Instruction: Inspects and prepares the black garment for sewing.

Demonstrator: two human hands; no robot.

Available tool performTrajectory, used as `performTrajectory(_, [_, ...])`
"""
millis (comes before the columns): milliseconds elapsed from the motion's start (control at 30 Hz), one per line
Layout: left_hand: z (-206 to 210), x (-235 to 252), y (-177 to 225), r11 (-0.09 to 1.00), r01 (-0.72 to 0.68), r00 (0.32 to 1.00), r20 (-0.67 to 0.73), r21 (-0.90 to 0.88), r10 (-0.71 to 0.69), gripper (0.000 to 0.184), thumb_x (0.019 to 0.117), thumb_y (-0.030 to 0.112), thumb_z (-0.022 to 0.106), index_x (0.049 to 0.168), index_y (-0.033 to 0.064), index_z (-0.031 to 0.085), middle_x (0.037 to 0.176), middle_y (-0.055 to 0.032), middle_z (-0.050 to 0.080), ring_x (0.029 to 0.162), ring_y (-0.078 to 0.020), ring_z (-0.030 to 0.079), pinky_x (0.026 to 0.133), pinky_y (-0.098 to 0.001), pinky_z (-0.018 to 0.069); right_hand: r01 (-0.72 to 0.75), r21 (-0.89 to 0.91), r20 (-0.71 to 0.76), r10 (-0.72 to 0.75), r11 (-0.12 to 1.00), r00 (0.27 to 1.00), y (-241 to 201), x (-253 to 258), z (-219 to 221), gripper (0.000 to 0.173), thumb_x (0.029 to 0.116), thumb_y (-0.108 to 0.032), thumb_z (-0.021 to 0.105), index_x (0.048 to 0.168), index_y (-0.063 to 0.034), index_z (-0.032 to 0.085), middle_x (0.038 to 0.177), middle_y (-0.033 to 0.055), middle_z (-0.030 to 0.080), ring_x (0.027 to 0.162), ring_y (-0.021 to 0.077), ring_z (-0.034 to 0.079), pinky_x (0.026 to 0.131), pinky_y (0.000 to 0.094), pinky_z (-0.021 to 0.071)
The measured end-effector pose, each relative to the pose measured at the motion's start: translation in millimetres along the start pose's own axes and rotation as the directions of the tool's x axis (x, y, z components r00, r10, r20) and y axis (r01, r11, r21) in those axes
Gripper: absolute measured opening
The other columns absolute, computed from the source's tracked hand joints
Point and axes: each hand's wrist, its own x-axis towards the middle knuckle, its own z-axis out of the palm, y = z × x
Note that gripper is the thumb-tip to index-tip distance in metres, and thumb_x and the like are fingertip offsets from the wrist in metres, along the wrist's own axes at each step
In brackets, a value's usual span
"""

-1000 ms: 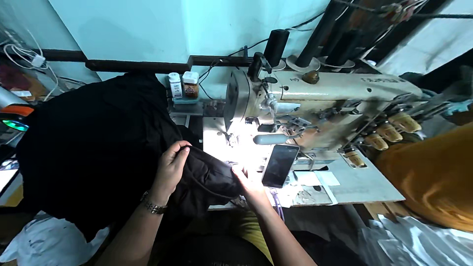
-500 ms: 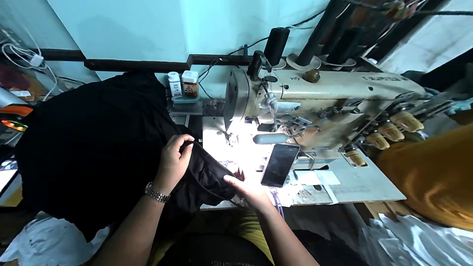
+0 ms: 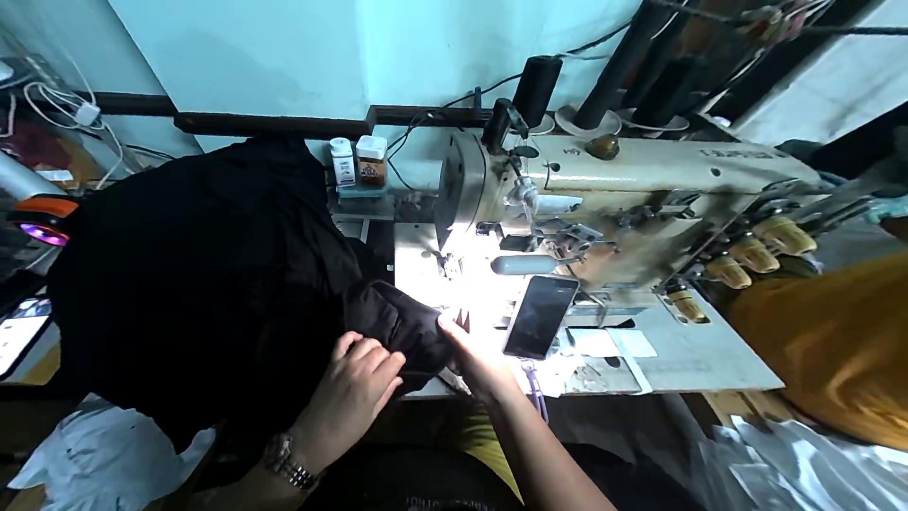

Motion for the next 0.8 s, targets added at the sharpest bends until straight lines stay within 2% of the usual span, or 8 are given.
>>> performTrajectory(100, [0,-15,-3,0.999,0.013,0.999,-0.031,0.034,-0.012,0.022,0.1019,0.030,0.055,0.098,0.0199,0.074,0.086,0.0012,0.068,0.094,-0.0191,0.067,0.101,-0.0491,0.0455,-0.015,0.038,-0.046,0.017,0.999,0.999,-1,1,5,0.018,0.1066,-0.023,0.050,0.101,-0.0058,0.051,0.066,0.0025,0.059,0.045,0.0070,0.052,0.043,0.0205,0.0460])
performTrajectory(300, [-14,-30,-13,0.963,0.241,0.958,-0.128,-0.116,-0.256,0.037,0.1023,0.045,0.054,0.091,0.0183,0.078,0.086,-0.0009,0.066,0.083,-0.0163,0.063,0.077,-0.0361,0.0519,0.036,0.074,-0.151,-0.024,0.997,0.988,-8,-3,8,0.016,0.1069,-0.019,0.052,0.103,-0.0030,0.050,0.068,0.0049,0.059,0.046,0.0084,0.053,0.043,0.0216,0.0475])
performTrajectory(400, [-10,-29,-14,0.899,0.401,0.889,-0.161,-0.174,-0.428,0.036,0.0982,0.045,0.061,0.091,0.0125,0.074,0.096,-0.0062,0.063,0.076,-0.0110,0.064,0.065,-0.0258,0.0571,0.087,-0.115,-0.125,-0.101,0.990,0.987,-4,-3,4,0.013,0.1019,-0.017,0.059,0.097,-0.0060,0.055,0.066,-0.0005,0.057,0.045,0.0051,0.048,0.043,0.0201,0.0429])
performTrajectory(500, [0,-22,-11,0.821,0.522,0.822,-0.121,-0.229,-0.556,0.046,0.0906,0.049,0.073,0.101,0.0040,0.067,0.106,-0.0128,0.065,0.073,-0.0161,0.067,0.063,-0.0322,0.0597,0.224,-0.380,-0.007,-0.245,0.897,0.970,-1,-3,-1,0.016,0.0995,-0.019,0.065,0.087,-0.0091,0.065,0.069,-0.0045,0.060,0.056,0.0022,0.052,0.052,0.0187,0.0442])
performTrajectory(567, [10,-17,-10,0.779,0.577,0.786,-0.093,-0.245,-0.611,0.051,0.0851,0.037,0.081,0.113,0.0002,0.060,0.105,-0.0145,0.066,0.072,-0.0192,0.067,0.066,-0.0368,0.0596,0.268,-0.635,0.033,-0.322,0.724,0.946,-3,-3,2,0.020,0.0962,-0.030,0.068,0.085,-0.0133,0.068,0.070,-0.0059,0.059,0.060,0.0021,0.052,0.057,0.0213,0.0451])
performTrajectory(633, [17,-15,-9,0.756,0.600,0.772,-0.058,-0.261,-0.633,0.049,0.0841,0.021,0.081,0.120,0.0013,0.056,0.105,-0.0125,0.067,0.076,-0.0179,0.069,0.071,-0.0360,0.0609,0.243,-0.788,0.078,-0.300,0.566,0.951,-10,-3,8,0.029,0.0957,-0.040,0.069,0.108,-0.0138,0.072,0.086,-0.0010,0.070,0.075,0.0080,0.066,0.071,0.0320,0.0572])
performTrajectory(700, [19,-13,-8,0.755,0.576,0.782,-0.057,-0.312,-0.620,0.045,0.0835,0.008,0.076,0.123,0.0004,0.055,0.103,-0.0127,0.068,0.080,-0.0183,0.070,0.074,-0.0350,0.0611,0.248,-0.811,0.139,-0.237,0.531,0.962,-13,2,16,0.044,0.0951,-0.040,0.070,0.130,-0.0140,0.065,0.094,0.0030,0.073,0.081,0.0123,0.069,0.077,0.0355,0.0583])
performTrajectory(800, [14,-12,-3,0.716,0.544,0.778,-0.055,-0.437,-0.625,0.043,0.0816,-0.002,0.067,0.122,-0.0021,0.054,0.103,-0.0139,0.067,0.087,-0.0181,0.069,0.078,-0.0335,0.0595,0.281,-0.785,0.267,-0.109,0.553,0.958,-9,12,26,0.047,0.0960,-0.028,0.071,0.135,-0.0048,0.061,0.118,0.0110,0.073,0.107,0.0178,0.070,0.100,0.0375,0.0548])
